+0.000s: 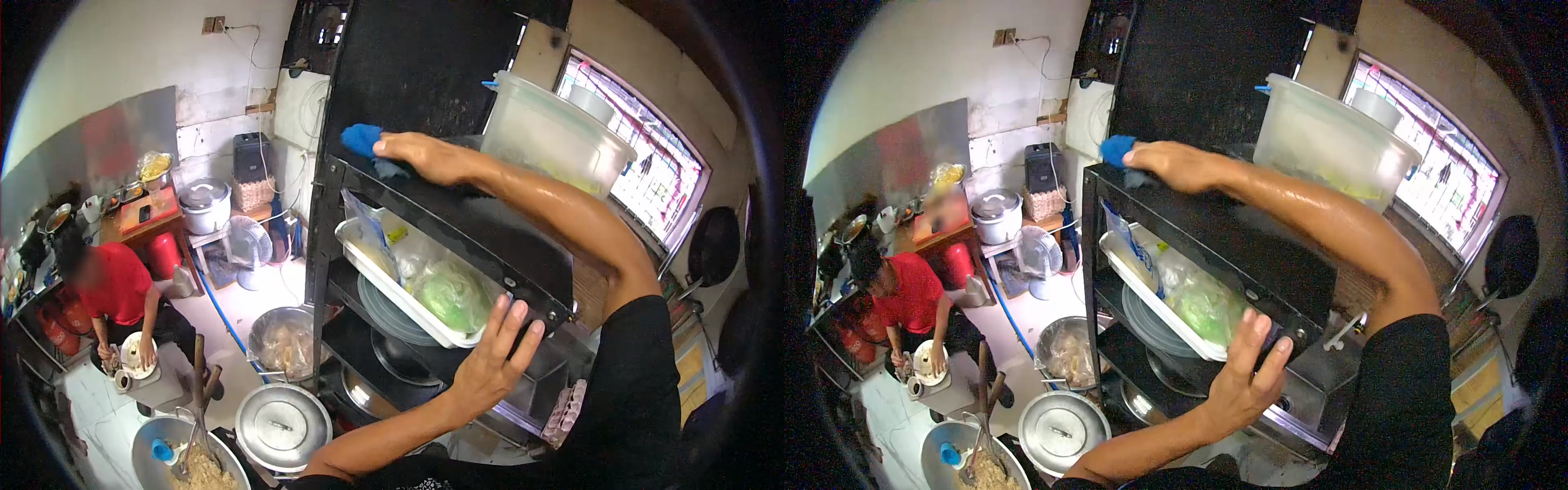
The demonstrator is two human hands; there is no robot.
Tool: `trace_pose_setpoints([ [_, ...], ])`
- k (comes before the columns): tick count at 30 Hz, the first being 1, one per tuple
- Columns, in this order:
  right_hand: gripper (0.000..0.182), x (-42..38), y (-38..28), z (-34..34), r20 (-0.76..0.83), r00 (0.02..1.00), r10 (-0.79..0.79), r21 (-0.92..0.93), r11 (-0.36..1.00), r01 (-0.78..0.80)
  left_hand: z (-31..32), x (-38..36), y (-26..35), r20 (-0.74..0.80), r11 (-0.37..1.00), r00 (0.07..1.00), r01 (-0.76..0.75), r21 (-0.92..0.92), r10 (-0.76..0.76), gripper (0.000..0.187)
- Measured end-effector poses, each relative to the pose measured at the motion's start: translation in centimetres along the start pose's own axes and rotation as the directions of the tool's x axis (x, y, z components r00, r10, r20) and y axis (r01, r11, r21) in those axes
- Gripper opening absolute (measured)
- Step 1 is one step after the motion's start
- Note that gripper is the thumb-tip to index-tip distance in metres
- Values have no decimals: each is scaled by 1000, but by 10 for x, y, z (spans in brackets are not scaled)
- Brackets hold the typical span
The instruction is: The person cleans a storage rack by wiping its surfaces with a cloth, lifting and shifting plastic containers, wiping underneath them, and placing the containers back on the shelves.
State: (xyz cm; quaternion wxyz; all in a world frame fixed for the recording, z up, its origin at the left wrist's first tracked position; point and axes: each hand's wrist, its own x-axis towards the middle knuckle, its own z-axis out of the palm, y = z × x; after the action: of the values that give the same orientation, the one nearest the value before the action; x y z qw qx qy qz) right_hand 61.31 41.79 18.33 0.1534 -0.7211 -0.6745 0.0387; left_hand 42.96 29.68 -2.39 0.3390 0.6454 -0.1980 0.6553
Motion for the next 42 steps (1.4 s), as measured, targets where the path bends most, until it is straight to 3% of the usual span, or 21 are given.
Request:
trace_pose_setpoints([
  [2,66,-9,-40,3,85,993,-84,98,992,76,-1,5,-2,-16,1000,1000,-14,9,14,67],
  [4,57,-41,-75,2,121,992,-37,79,997,27,-4,3,0,13,1000,1000,-2,10,2,66],
  [6,41,-72,-85,-1,173,951,-255,-112,955,276,-2,-1,0,36,1000,999,24,-12,-24,66],
  [8,39,-112,-107,-3,180,944,-277,-100,949,298,-4,-5,0,78,1000,997,12,3,-12,69],
  [11,39,-151,-132,-10,193,969,-157,10,987,158,0,-15,2,134,999,991,16,31,-20,71],
  [13,37,-152,-133,-9,188,975,-120,-19,992,126,-2,-16,5,139,999,990,18,30,-22,70],
  [17,36,-121,-110,-7,195,968,-159,-107,977,182,-4,-1,-3,46,999,999,-8,-44,10,68],
  [20,39,-61,-76,5,122,942,-311,-120,938,326,-5,-1,-2,58,991,998,14,-131,-7,66],
  [22,41,-19,-63,10,174,960,-221,-61,970,234,-5,-3,-3,77,989,997,31,-146,-20,63],
  [25,42,18,-48,18,127,959,-253,-20,966,258,-5,-1,-2,63,991,998,28,-130,-20,61],
  [26,44,15,-52,13,173,963,-207,-110,967,228,-4,-1,-2,56,992,998,23,-123,-16,61],
  [29,54,-22,-64,22,-4,994,-109,-38,993,109,-2,-4,-2,83,995,996,24,-101,-16,64],
  [30,57,-41,-67,21,-64,997,-50,-102,994,43,-2,-4,-1,113,993,993,38,-112,-25,65],
  [34,57,-114,-115,-2,72,965,253,-66,966,-248,3,-5,-1,44,994,999,20,-111,-15,68],
  [35,56,-141,-115,-6,39,950,310,-59,950,-308,4,-6,-1,46,993,999,22,-113,-17,68],
  [38,57,-177,-142,-5,55,948,312,140,938,-317,5,-8,-1,54,996,998,20,-89,-15,69],
  [41,62,-213,-133,-1,-69,926,372,265,901,-342,6,-5,-2,48,997,999,17,-76,-14,69],
  [42,63,-228,-117,-7,-128,855,503,233,853,-467,5,-5,-1,45,997,999,22,-75,-18,69],
])
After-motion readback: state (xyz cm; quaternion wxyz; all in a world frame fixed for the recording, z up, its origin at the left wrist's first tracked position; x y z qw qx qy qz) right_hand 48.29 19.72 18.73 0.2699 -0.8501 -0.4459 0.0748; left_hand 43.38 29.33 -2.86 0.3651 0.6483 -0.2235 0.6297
